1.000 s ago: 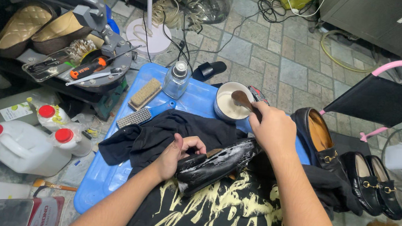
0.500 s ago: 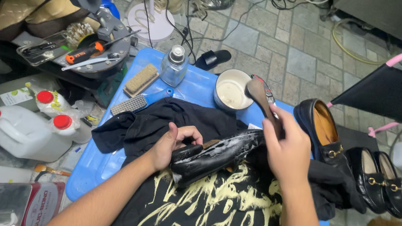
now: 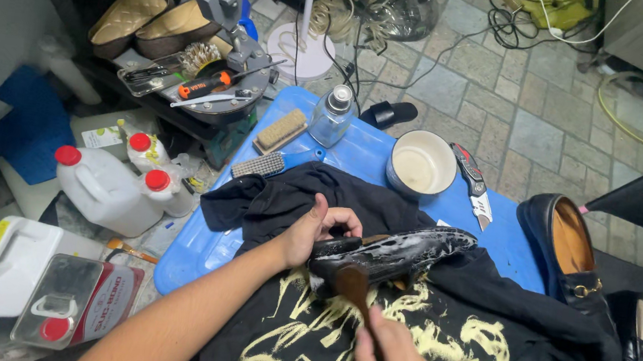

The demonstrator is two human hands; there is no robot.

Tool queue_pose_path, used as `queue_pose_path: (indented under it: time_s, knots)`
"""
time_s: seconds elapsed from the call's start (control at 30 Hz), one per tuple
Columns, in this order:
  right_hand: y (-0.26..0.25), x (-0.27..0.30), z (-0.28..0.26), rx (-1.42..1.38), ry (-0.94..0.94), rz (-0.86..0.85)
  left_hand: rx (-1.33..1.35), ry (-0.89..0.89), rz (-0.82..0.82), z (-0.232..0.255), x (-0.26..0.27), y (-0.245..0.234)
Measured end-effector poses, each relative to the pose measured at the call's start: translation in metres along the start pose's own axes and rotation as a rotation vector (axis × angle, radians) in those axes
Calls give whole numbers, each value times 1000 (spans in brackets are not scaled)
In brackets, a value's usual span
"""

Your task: The person scrubs a black loafer with a brush and cleaning solution, then wipes it with a cloth. The shoe is turned over to clean different areas, and the process is repeated on the upper and sole.

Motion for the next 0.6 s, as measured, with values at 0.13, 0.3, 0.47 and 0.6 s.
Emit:
queue_pose_path:
  time_s: [0.13, 0.3, 0.47, 0.6]
  knots:
    - [-8, 3, 10, -29, 108, 76, 78, -60, 17, -8, -3, -4]
    - [0, 5, 1, 21, -138, -97, 66, -64, 29, -8, -5, -6]
    - [-7, 5, 11, -18, 48, 57, 88, -57, 55, -8, -5, -6]
    - [7, 3, -8, 165, -188, -159, 26, -48, 71, -4, -6, -6]
Point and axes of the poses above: each hand's wrist, its own x-axis away from the middle knuckle, its own y-axis out of the palm, z = x × y, the point moved 6 cm from there along -x, towards the middle knuckle
